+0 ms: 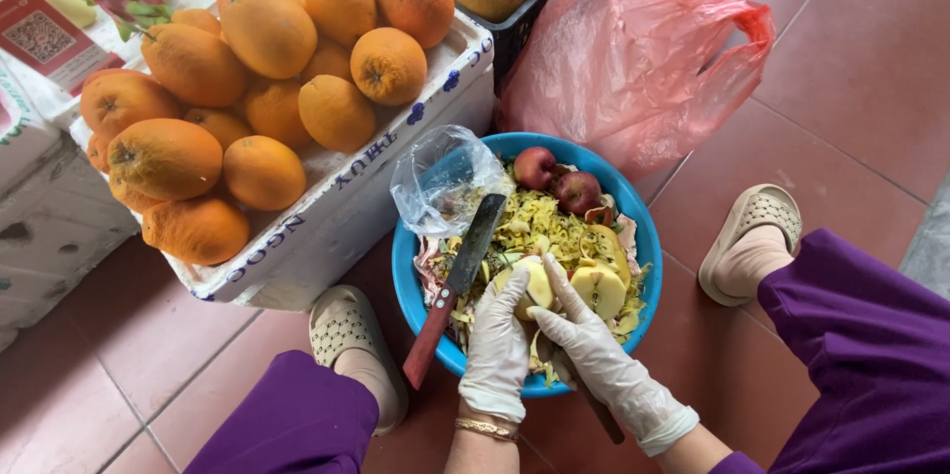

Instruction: Peeling the skin off apples using a knife over a blue bowl filled with peels.

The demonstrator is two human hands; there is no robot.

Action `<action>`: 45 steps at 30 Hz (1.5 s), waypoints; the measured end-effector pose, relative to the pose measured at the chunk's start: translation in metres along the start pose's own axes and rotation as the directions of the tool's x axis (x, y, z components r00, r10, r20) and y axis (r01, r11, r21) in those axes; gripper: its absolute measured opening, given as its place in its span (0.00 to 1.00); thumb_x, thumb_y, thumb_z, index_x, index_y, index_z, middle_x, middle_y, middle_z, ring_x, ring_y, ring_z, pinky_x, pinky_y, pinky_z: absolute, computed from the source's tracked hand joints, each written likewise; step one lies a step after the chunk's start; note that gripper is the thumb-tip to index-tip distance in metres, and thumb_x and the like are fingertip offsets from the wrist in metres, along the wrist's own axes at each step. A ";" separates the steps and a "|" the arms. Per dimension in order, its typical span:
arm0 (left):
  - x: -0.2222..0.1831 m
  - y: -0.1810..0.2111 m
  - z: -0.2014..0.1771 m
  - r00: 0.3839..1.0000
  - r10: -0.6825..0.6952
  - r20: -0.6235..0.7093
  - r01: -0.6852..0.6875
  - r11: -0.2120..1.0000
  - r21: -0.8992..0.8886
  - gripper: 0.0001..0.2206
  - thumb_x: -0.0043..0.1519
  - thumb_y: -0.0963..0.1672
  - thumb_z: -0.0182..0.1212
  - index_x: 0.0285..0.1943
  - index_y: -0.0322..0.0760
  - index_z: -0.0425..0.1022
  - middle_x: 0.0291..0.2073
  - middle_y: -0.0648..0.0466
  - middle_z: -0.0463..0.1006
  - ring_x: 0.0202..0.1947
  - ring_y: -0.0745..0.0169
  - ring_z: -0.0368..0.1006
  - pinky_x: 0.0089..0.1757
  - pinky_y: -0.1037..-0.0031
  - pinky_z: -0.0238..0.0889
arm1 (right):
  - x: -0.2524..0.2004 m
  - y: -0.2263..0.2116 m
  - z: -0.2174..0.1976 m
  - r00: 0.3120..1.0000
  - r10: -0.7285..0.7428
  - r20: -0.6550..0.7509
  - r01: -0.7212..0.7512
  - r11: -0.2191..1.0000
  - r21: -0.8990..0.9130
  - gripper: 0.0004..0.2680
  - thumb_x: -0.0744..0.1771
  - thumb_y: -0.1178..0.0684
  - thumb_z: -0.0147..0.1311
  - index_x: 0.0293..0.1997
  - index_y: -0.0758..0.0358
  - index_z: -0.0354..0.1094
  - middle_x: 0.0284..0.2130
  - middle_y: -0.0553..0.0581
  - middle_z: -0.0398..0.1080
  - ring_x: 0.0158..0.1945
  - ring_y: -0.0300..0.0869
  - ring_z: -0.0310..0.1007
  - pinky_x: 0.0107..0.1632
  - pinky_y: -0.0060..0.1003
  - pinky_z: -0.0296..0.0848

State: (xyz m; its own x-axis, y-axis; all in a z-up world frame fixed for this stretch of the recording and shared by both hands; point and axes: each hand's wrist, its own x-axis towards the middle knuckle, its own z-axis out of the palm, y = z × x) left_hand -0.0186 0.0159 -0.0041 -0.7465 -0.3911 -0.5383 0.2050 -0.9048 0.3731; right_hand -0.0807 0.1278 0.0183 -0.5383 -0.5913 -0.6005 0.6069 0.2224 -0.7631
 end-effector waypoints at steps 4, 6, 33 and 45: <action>0.005 0.000 -0.013 1.000 -0.020 0.020 0.019 0.999 0.042 0.16 0.64 0.42 0.60 0.57 0.24 0.76 0.45 0.43 0.79 0.43 0.55 0.74 0.46 0.68 0.71 | -0.002 0.000 -0.002 0.997 0.078 0.030 -0.082 0.984 0.161 0.29 0.66 0.50 0.53 0.79 0.35 0.48 0.14 0.58 0.65 0.10 0.35 0.52 0.11 0.27 0.43; 0.007 -0.002 -0.019 1.000 0.005 -0.007 -0.004 0.997 0.072 0.14 0.64 0.42 0.61 0.55 0.27 0.79 0.47 0.44 0.81 0.45 0.56 0.75 0.46 0.71 0.70 | -0.013 -0.018 0.004 0.977 0.119 0.175 -0.167 0.940 0.296 0.24 0.68 0.47 0.47 0.77 0.32 0.51 0.11 0.55 0.58 0.09 0.36 0.47 0.11 0.29 0.44; 0.007 -0.005 -0.031 0.753 0.511 0.415 -0.654 0.513 0.556 0.15 0.60 0.41 0.60 0.53 0.30 0.65 0.48 0.44 0.82 0.39 0.61 0.77 0.42 0.75 0.73 | -0.024 -0.025 0.012 0.995 0.088 -0.052 -0.097 0.641 -0.761 0.30 0.60 0.44 0.68 0.71 0.26 0.61 0.54 0.44 0.80 0.50 0.34 0.78 0.51 0.27 0.76; 0.004 -0.012 -0.043 0.877 0.417 0.238 -0.479 0.720 0.503 0.12 0.61 0.42 0.59 0.50 0.31 0.68 0.43 0.45 0.80 0.35 0.61 0.75 0.37 0.75 0.70 | -0.009 -0.001 -0.003 0.996 -0.012 -0.090 -0.035 0.861 -0.508 0.21 0.61 0.55 0.69 0.61 0.50 0.76 0.38 0.54 0.81 0.34 0.38 0.73 0.36 0.29 0.71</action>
State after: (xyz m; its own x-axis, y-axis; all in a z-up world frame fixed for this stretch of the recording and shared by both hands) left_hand 0.0030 0.0176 -0.0427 -0.7198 -0.6806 -0.1367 0.1864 -0.3792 0.9063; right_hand -0.0781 0.1352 0.0235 -0.5961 -0.5220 -0.6101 0.2441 0.6061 -0.7570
